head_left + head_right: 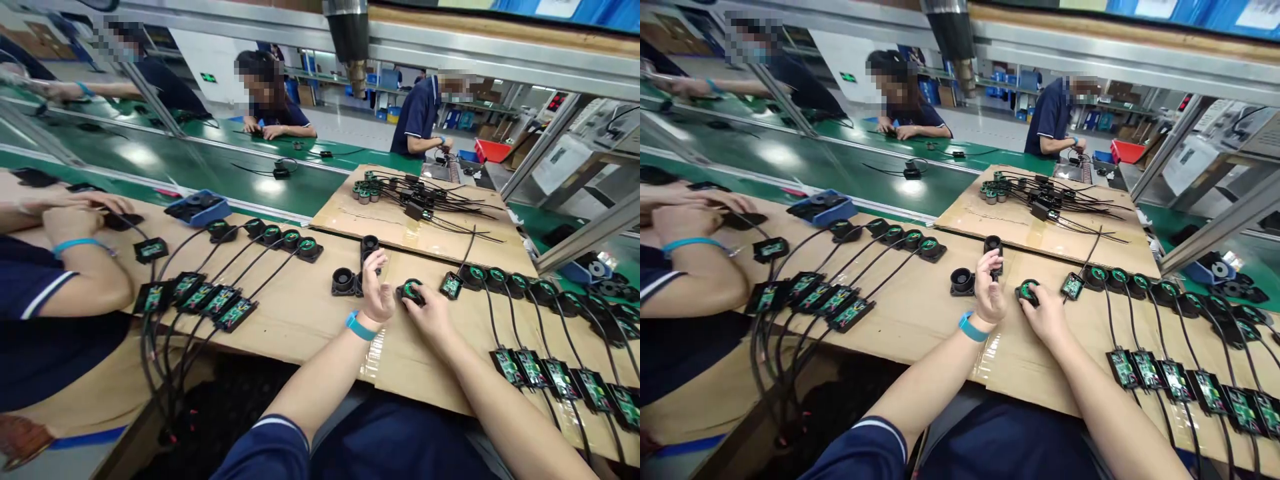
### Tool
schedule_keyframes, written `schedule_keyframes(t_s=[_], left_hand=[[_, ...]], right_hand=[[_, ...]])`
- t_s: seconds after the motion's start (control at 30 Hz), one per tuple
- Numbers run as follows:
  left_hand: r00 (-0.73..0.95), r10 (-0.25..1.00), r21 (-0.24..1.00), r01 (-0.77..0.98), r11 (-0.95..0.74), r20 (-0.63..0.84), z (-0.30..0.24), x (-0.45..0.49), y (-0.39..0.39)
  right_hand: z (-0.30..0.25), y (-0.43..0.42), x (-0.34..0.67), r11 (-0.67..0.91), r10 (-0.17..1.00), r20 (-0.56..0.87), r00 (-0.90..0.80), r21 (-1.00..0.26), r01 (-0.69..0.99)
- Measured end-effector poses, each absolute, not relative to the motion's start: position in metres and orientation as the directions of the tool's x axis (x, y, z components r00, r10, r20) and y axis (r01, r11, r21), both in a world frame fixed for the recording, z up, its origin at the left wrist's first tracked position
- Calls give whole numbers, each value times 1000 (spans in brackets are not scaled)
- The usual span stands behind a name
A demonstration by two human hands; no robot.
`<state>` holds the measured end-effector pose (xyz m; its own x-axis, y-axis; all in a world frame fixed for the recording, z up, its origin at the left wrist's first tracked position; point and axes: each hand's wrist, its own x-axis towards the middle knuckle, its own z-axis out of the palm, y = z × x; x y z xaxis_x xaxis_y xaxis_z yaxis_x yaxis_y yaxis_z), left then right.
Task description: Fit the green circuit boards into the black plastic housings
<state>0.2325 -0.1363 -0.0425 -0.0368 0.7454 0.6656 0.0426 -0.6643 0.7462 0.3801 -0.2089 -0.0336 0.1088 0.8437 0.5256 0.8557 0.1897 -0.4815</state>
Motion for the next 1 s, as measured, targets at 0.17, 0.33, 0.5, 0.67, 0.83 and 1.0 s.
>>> schedule_keyframes(t_s=[0.17, 0.33, 0.5, 0.67, 0.83, 1.0], left_hand=[[124, 864, 866, -190, -462, 488, -53, 224, -190], [285, 887, 917, -276, -287, 363, -31, 240, -216], [382, 879, 908, -401, -120, 284, 9, 246, -239], [558, 829, 821, -487, 298, 30, 17, 183, -256], [483, 822, 769, -386, 509, -302, 9, 59, -241], [5, 931, 922, -140, 362, -365, -29, -31, -194]], right_hand=[[56, -232, 376, 216, 668, 723, 177, -416, 883], [140, -233, 342, 371, 495, 867, 53, -266, 890], [181, -198, 286, 556, 504, 863, -14, -312, 771], [165, -120, 241, 502, 710, 704, 5, -511, 698], [90, -51, 213, 123, 940, 329, 93, -581, 805], [28, -26, 191, -130, 990, -10, 140, -445, 886]])
